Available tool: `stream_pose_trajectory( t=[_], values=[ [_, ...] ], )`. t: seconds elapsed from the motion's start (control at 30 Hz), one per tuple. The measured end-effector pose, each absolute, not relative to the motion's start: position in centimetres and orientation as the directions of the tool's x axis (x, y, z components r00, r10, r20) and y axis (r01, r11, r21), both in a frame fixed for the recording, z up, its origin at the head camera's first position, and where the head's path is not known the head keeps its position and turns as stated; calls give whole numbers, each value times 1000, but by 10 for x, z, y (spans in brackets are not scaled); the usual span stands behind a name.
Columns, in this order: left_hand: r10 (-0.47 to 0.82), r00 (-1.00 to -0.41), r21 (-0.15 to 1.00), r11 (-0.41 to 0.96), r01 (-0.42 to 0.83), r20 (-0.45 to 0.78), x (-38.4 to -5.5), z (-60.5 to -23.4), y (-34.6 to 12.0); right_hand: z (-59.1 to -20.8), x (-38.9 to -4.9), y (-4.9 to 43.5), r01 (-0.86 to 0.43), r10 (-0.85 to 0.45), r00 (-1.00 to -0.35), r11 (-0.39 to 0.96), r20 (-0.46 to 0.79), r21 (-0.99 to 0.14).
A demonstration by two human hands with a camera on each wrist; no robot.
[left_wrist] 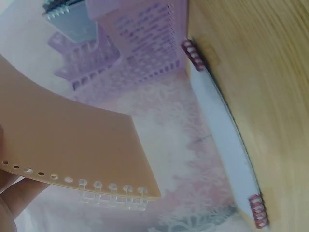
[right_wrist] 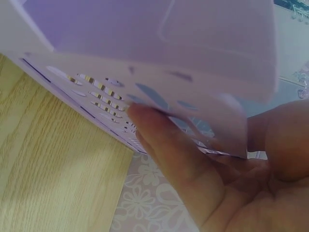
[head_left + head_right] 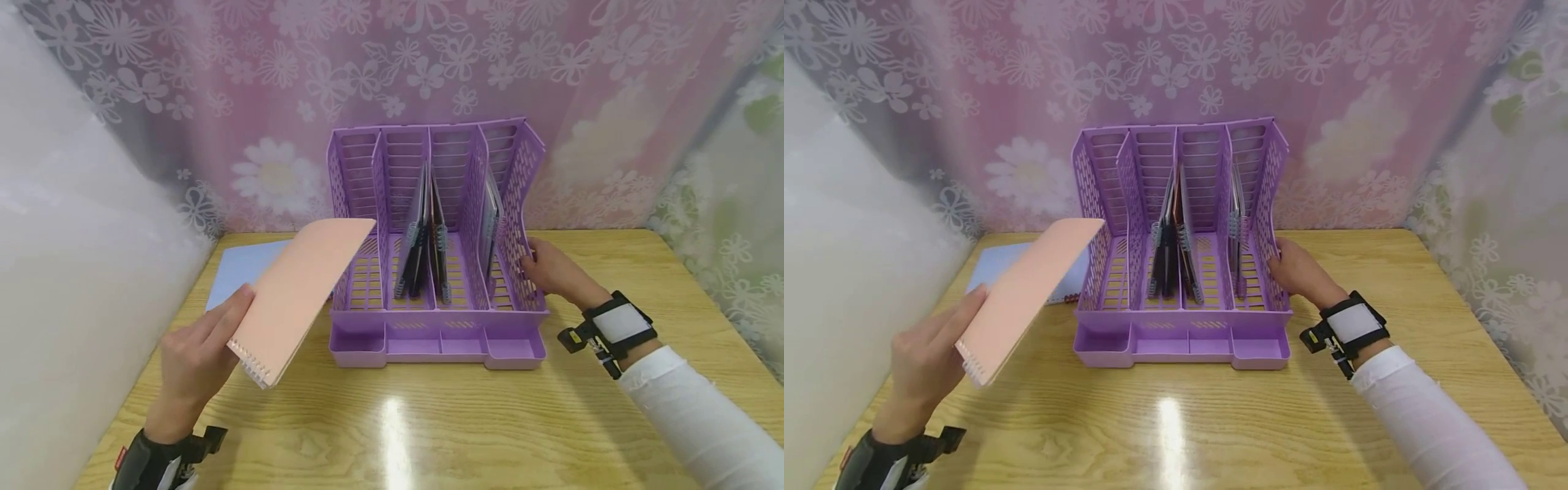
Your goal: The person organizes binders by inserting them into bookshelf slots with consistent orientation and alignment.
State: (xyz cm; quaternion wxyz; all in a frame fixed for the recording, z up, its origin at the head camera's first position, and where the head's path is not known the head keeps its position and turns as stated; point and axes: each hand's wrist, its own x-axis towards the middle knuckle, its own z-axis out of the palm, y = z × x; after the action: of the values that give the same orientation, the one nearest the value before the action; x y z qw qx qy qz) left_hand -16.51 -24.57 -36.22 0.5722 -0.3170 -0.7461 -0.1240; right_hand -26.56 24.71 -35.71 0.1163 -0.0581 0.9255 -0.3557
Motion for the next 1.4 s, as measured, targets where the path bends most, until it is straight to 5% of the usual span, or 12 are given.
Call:
stream_pose_trajectory(
  t=[0.33, 0.5, 1.17, 1.4],
  values=[
    [316, 69, -276, 676, 683, 946, -159, -344, -208, -359, -266, 247, -28, -185, -969, 738, -163, -674],
    [320, 121, -307, 630, 714, 939, -160, -336, -192, -358, -266, 249, -33, -192, -969, 731, -158, -681],
    [328, 106, -303, 639, 707, 939, -171, -336, -160, -361, -264, 250, -10, -167, -975, 698, -149, -716],
    [246, 25, -187, 666, 722, 969, -174, -343, -155, -362, -265, 249, -10, -157, -977, 713, -145, -702]
  ],
)
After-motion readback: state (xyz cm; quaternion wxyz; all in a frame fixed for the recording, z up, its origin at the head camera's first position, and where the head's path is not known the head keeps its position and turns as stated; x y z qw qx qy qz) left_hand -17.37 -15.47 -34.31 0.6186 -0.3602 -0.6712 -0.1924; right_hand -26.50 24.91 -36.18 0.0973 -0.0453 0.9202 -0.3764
